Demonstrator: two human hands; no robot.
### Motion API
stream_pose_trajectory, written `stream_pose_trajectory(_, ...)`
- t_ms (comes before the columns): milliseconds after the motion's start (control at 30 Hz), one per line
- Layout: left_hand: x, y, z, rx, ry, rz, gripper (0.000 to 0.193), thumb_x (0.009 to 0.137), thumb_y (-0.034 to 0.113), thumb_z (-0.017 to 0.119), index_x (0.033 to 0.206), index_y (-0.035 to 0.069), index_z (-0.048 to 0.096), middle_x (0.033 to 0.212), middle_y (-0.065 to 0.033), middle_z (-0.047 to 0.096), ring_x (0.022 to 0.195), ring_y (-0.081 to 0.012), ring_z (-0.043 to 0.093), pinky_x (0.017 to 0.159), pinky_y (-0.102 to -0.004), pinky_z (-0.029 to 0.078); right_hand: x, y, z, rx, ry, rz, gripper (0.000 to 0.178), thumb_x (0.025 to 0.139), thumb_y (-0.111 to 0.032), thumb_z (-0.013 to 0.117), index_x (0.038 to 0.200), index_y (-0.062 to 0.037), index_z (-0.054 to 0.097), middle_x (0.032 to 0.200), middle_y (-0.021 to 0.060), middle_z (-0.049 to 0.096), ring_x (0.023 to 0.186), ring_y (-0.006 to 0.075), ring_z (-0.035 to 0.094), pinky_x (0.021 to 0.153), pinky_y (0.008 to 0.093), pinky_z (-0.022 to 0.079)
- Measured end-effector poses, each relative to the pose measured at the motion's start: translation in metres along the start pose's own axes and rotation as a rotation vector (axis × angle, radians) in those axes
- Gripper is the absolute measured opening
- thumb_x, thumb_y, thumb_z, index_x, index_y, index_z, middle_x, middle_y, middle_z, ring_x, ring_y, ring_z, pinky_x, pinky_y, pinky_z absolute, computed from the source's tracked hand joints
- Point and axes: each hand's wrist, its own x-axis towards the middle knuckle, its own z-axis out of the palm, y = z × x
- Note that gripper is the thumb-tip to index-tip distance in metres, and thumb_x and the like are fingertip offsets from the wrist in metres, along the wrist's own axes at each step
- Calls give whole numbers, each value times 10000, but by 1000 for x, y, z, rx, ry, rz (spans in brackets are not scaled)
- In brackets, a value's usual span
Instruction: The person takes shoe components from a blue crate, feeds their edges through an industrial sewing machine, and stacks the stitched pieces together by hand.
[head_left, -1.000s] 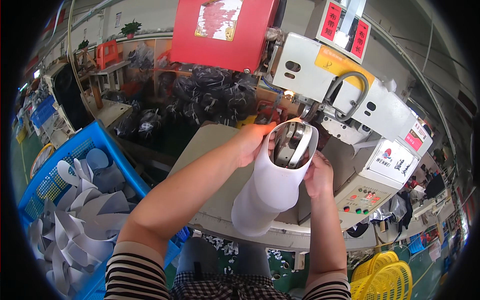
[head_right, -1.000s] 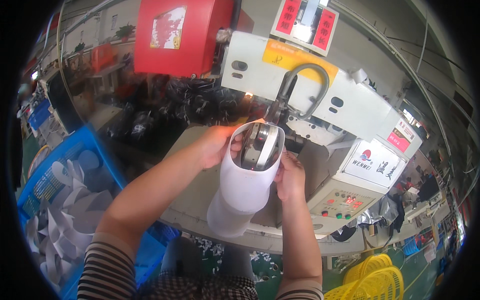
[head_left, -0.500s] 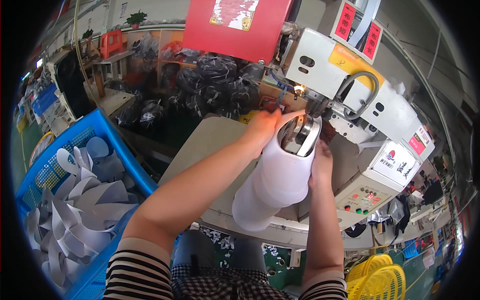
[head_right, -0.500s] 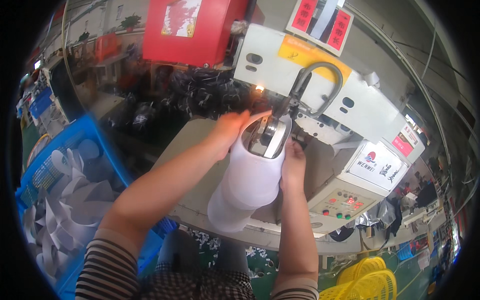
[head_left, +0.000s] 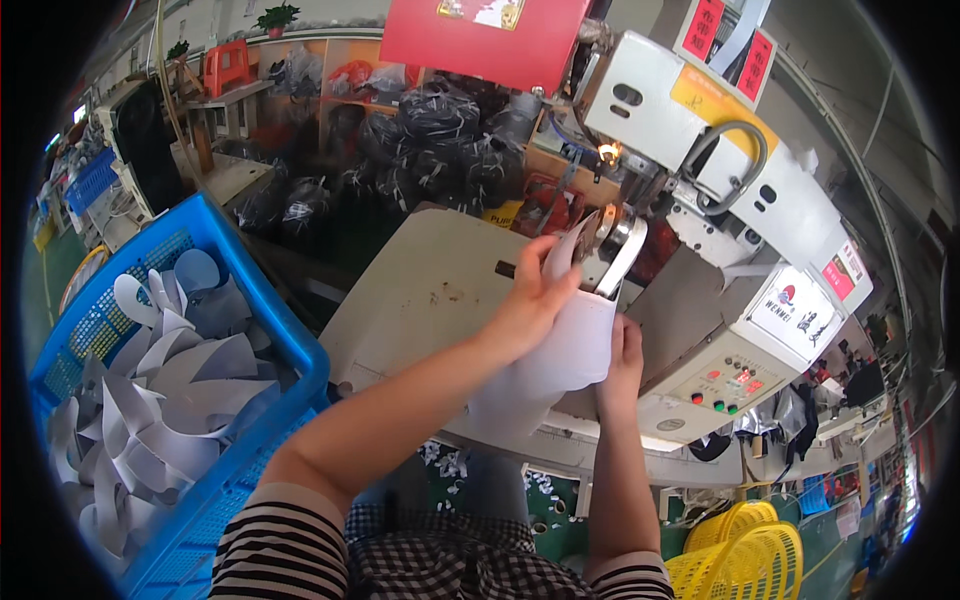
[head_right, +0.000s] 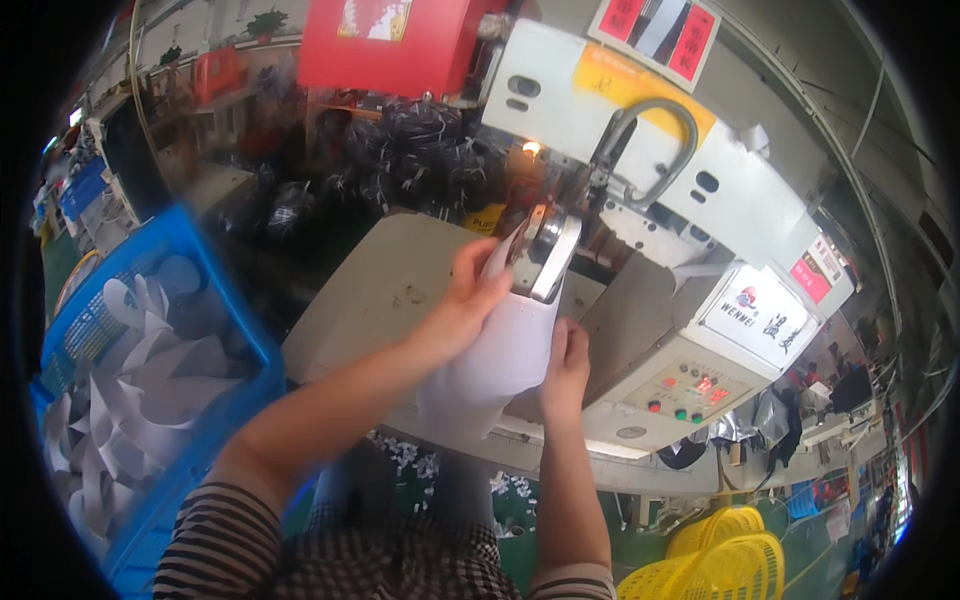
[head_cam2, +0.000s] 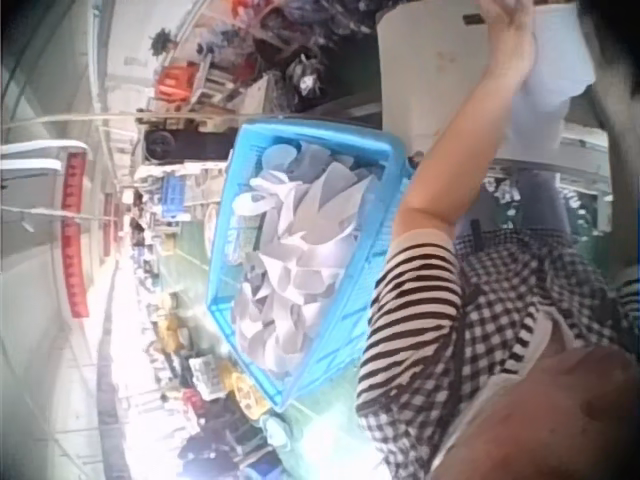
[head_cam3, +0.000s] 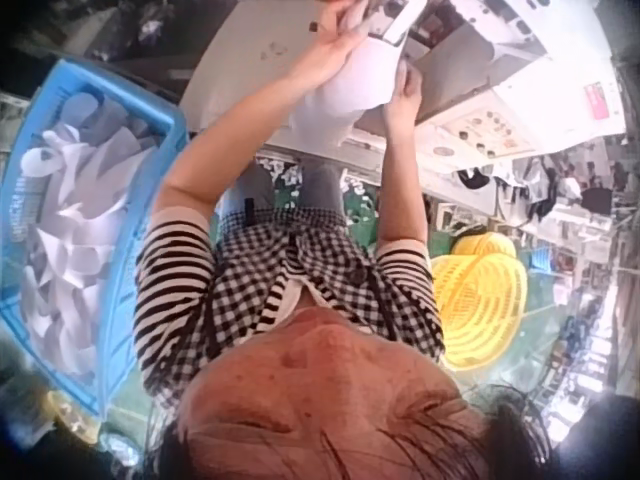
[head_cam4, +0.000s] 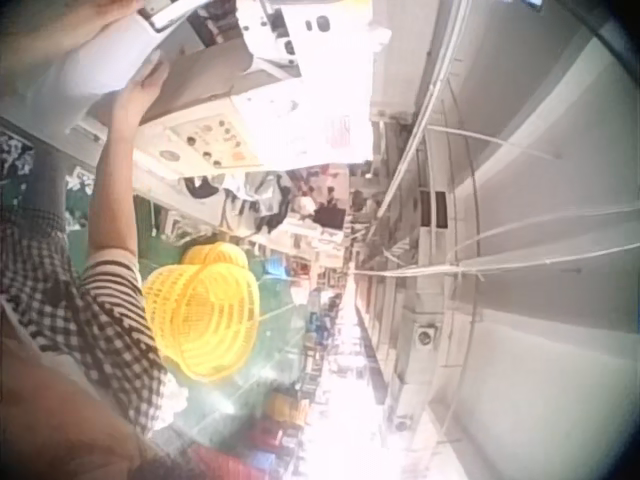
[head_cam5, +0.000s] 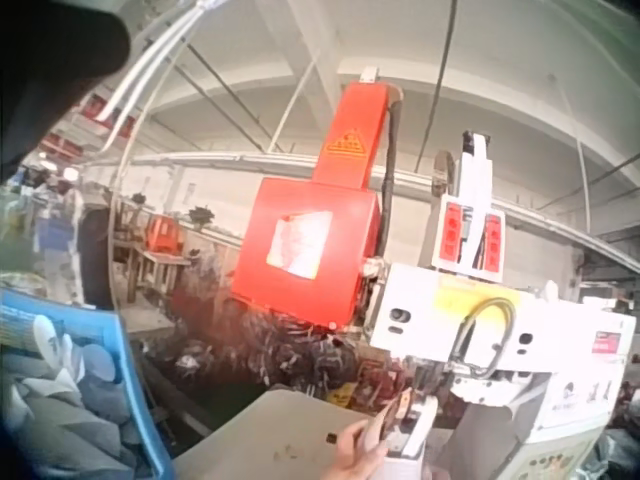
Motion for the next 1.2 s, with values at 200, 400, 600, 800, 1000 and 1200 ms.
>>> stream_pose_trajectory(200,-26,-34,-58,-136,115,-42,303,920,241,416,1159,64,473,1173,-85,479,1146,-176,399,973,-290,301,-86,45,-18,3,-87,31,196,871,-118,533,1032,-8,518,715,20,541,584,47,469,521,186,393)
stream_pose_trajectory(400,55,-109,-45,830,47,326,297,902,217,398,1125,68,524,1216,-178,468,1145,-301,436,961,-370,341,-148,123,-102,61,127,82,89,882,-115,522,935,-52,555,609,-34,480,452,18,390,389,176,313)
stream_pose_trajectory(600,95,-88,-7,442,-351,378,393,899,292,386,1193,43,462,1259,-170,438,1178,-301,401,987,-379,305,-152,120,-125,37,217,152,139,889,-125,519,995,-53,575,633,-52,469,532,18,395,461,177,326)
stream_pose_trajectory(800,103,-21,60,-78,-475,188,518,901,400,353,1249,19,399,1299,-145,409,1218,-276,355,1020,-363,253,-149,110,-146,129,269,187,153,905,-146,500,1022,-66,557,671,-56,461,546,18,377,483,183,331)
stream_pose_trajectory(1000,93,-17,-54,-331,-262,-111,651,903,509,321,1304,-5,336,1339,-119,380,1258,-250,310,1053,-348,201,-121,90,-151,305,308,297,258,913,-277,475,953,-40,570,579,-61,403,479,33,367,445,184,319)
stream_pose_trajectory(1200,62,37,-14,68,-393,-56,593,910,410,413,1351,44,261,1262,-90,430,1169,-177,389,998,-300,266,-79,76,-172,392,460,226,429,897,-383,473,647,-41,535,459,-21,394,384,60,346,373,208,255)
